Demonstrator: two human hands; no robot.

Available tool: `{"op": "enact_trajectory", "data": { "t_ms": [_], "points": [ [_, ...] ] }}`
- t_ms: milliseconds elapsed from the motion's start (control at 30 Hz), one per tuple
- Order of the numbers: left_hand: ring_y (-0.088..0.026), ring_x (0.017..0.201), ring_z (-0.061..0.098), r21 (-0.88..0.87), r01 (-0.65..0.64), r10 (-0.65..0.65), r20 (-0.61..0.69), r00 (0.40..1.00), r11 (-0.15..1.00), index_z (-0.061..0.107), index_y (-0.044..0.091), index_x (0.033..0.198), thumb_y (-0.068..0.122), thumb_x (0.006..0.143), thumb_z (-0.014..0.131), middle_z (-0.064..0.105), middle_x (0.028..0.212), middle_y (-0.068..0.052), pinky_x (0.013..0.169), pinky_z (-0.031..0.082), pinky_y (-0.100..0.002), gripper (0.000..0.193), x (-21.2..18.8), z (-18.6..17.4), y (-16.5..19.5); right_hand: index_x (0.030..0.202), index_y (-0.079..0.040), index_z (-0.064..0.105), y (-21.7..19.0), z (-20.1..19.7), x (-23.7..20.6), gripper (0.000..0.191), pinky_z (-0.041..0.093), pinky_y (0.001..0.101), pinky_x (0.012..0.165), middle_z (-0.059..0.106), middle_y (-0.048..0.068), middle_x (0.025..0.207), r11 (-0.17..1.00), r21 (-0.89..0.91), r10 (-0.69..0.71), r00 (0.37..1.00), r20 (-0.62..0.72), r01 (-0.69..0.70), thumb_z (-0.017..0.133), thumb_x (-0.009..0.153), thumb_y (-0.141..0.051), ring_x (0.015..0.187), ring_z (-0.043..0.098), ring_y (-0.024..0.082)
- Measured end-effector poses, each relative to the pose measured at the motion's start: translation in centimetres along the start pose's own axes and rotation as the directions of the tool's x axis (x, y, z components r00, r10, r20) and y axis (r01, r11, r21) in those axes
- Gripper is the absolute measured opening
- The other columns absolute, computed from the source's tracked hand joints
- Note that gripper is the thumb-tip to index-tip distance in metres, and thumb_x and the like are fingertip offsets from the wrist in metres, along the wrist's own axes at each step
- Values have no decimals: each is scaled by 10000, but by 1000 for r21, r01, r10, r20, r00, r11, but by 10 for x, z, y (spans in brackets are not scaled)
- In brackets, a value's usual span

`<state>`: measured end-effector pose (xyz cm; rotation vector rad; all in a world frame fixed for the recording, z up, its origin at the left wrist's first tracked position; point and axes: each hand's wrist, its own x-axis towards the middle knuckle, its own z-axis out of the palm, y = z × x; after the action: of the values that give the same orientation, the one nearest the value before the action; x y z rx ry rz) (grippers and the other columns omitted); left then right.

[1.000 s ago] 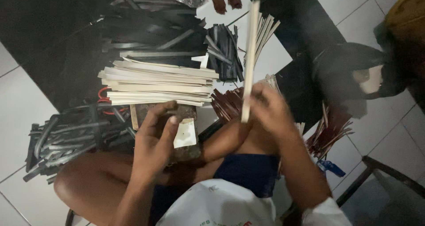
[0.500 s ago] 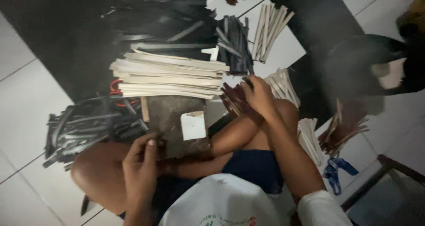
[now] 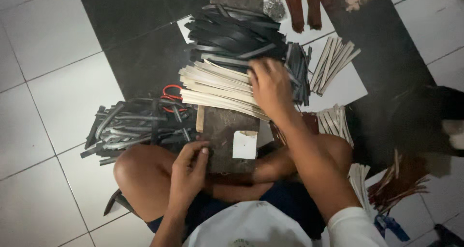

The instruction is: The person sits cross-legged on the floor and repeatedly smooths thin white plastic strips using a small white block on a wooden board. The person picks up a strip, rubs it with the block, and places it back on the pile, repeating this process continuously.

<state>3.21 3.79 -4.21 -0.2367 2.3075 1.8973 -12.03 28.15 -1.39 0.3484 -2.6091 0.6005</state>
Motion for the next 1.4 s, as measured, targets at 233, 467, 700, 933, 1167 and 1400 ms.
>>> {"op": "enact_trajectory", "data": {
  "t_ms": [233, 467, 700, 933, 1167, 1400],
  "points": [
    [-68, 799, 614, -21, -75, 76, 11, 997, 997, 712, 31, 1137, 91, 981, 645, 693, 974, -42, 698, 522, -235, 180, 9, -9, 0, 1077, -81, 725, 1, 7, 49, 156, 462, 493, 959, 633, 97, 1202, 991, -55, -118, 992, 37, 120, 776, 929, -92, 1184, 598, 318],
    [-99, 815, 636, 24, -190, 190, -10, 982, 982, 721, 20, 1123, 81, 978, 660, 708, 981, -58, 713, 520, -248, 168, 16, -16, 2, 1117, -58, 742, -5, 3, 56, 209, 462, 481, 949, 612, 118, 1184, 970, -108, -209, 974, 91, 218, 787, 915, -86, 1130, 582, 326],
    [-127, 853, 665, -28, -208, 208, -4, 978, 978, 713, 35, 1104, 80, 972, 654, 718, 997, -75, 703, 528, -277, 152, 22, -16, 13, 1069, -64, 724, -21, 16, 47, 222, 484, 480, 855, 633, 111, 1064, 965, -144, -210, 974, 83, 220, 812, 886, -155, 1016, 623, 339],
    [-139, 771, 641, 25, -179, 180, -31, 983, 984, 706, 22, 1101, 97, 973, 673, 680, 906, -77, 696, 517, -273, 151, 34, -21, 23, 1043, -59, 678, -20, 10, 46, 105, 489, 480, 841, 685, 108, 978, 991, -30, -126, 989, 76, 128, 760, 998, -106, 930, 653, 342],
    [-78, 936, 631, -507, -97, 79, -58, 995, 856, 426, 53, 1368, 55, 912, 671, 608, 1151, 2, 822, 539, -233, 517, 42, -18, 6, 1124, -57, 691, -47, -37, -11, 139, 549, 410, 790, 732, 128, 1019, 963, 260, -155, 928, 340, 66, 691, 988, -86, 884, 719, 295],
    [-94, 849, 644, -310, 103, -120, -35, 992, 945, 627, -23, 1299, 47, 938, 724, 702, 1035, -98, 741, 537, -244, 380, 40, -22, -36, 1074, -56, 722, -88, -11, -66, 253, 549, 429, 726, 688, 138, 981, 972, 214, -36, 826, 562, -103, 766, 886, -219, 875, 697, 334]
  ]
}}
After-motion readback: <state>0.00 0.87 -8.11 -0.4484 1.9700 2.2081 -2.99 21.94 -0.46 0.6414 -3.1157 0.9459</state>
